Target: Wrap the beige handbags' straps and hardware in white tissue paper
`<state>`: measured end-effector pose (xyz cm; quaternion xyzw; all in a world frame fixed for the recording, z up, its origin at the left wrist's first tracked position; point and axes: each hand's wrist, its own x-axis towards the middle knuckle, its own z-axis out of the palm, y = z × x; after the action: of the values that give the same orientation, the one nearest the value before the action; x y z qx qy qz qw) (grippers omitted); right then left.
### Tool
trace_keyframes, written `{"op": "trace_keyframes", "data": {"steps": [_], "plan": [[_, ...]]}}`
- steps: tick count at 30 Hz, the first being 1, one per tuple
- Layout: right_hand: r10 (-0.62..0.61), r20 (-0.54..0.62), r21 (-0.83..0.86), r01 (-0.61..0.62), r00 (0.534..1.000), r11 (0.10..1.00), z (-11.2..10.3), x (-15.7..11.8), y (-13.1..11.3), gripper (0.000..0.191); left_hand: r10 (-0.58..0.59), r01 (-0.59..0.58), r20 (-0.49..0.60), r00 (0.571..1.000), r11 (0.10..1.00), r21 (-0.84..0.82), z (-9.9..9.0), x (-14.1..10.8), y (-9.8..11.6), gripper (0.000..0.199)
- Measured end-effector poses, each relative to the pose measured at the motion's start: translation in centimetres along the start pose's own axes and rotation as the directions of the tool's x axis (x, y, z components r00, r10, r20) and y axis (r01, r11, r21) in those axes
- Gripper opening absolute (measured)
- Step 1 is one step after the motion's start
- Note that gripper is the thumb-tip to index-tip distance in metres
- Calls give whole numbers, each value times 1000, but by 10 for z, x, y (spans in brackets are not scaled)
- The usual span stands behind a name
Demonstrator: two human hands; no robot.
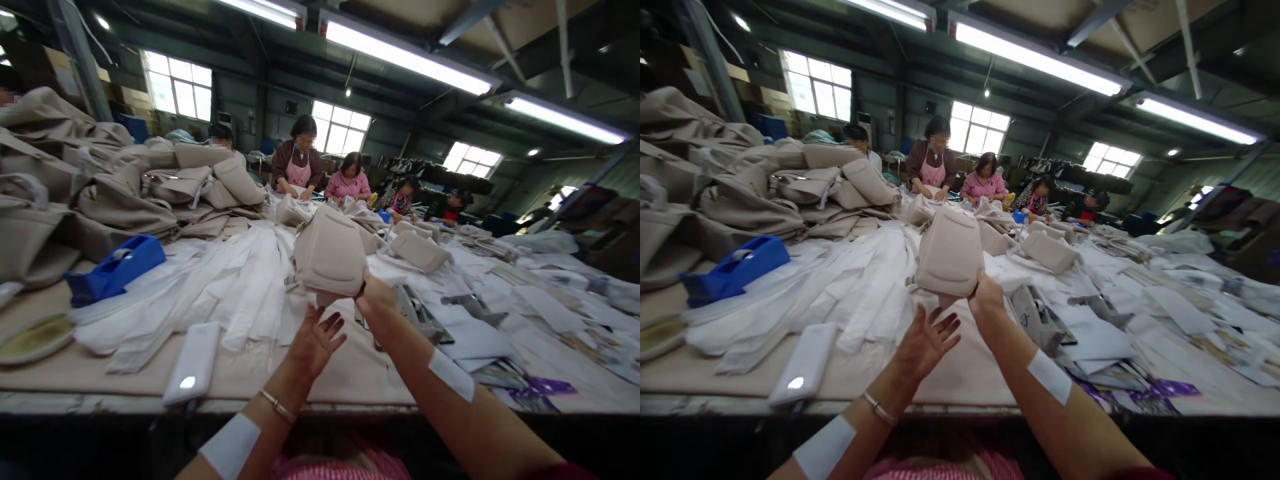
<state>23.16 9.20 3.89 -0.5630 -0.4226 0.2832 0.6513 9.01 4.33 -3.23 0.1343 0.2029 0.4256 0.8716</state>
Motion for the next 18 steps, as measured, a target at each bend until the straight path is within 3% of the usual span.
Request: {"op": "trace_keyframes", "data": {"steps": [3,5,7,9,11,13,15,18], "plan": [[86,43,128,-91,995,988,-23,-78,13,23,209,-216,-95,973,974,-63,19,14,4,43],[248,181,277,-292,952,915,-45,-115,18,24,328,-325,-108,939,945,42,29,16,7,38],[327,250,265,-389,911,882,-71,-137,23,31,355,-339,-76,932,925,171,37,15,10,39],[347,185,191,-380,920,905,-102,-146,31,34,335,-318,-28,942,914,254,44,8,14,41],[349,23,168,-348,937,922,-134,-148,41,33,305,-300,34,952,904,305,49,-4,22,45],[366,-136,213,-334,920,918,-163,-148,53,30,243,-272,123,962,878,394,48,-24,33,49],[371,-203,240,-321,906,916,-184,-150,61,29,95,-224,246,965,787,575,39,-49,45,51],[368,-115,222,-337,923,915,-194,-161,67,34,-52,-177,238,970,521,835,11,-85,56,61]]}}
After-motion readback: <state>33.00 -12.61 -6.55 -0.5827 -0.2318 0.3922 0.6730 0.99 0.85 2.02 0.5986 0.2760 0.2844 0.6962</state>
